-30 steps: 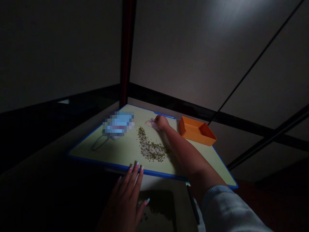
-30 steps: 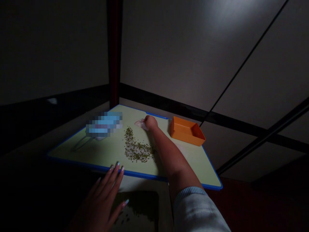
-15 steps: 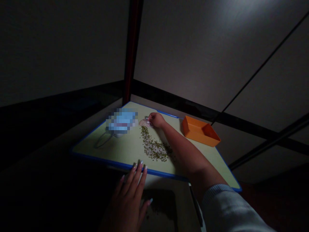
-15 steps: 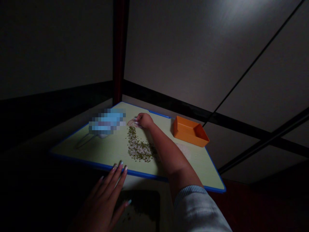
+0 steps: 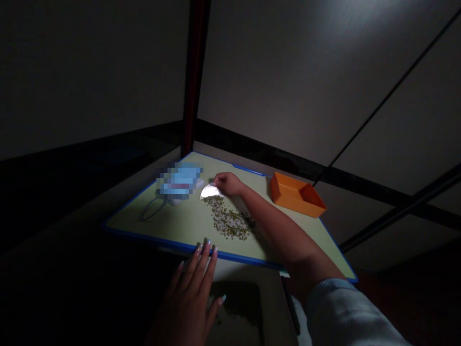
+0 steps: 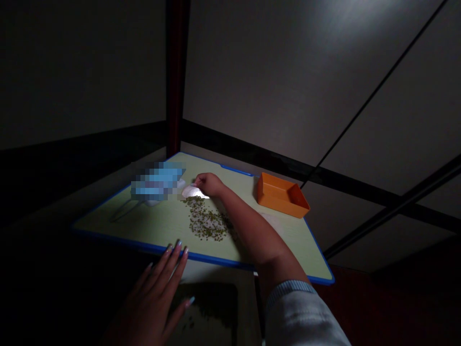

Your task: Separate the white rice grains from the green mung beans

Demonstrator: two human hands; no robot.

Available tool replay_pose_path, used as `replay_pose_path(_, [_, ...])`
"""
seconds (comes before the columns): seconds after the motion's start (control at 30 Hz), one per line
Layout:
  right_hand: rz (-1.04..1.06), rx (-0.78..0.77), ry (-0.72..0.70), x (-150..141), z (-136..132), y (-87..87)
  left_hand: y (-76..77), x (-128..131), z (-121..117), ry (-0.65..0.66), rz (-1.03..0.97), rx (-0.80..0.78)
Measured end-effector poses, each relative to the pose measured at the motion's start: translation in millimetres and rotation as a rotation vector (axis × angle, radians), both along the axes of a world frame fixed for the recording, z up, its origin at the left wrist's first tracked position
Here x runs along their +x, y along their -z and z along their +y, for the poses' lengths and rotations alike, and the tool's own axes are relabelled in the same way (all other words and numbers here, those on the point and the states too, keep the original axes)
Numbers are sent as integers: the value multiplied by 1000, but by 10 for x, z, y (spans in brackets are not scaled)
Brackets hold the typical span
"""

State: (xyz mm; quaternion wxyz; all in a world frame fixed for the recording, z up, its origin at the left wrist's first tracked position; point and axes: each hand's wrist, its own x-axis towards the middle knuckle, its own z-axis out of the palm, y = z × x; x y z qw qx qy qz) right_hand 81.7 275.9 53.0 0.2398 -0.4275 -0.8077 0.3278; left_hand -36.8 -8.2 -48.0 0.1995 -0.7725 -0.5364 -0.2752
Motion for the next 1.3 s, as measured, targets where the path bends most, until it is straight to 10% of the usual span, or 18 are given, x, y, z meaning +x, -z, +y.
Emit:
replay_pose_path(0.57, [70, -117, -166, 157, -578, -48, -29, 20, -1, -2, 6, 33])
replay_pose_path(0.9, [-1, 358, -29, 212, -511, -254, -56, 31, -5, -39, 41, 55])
replay_pose_path(1.3, [-285, 756, -93, 0, -249, 72, -64, 12, -44, -62, 88, 38])
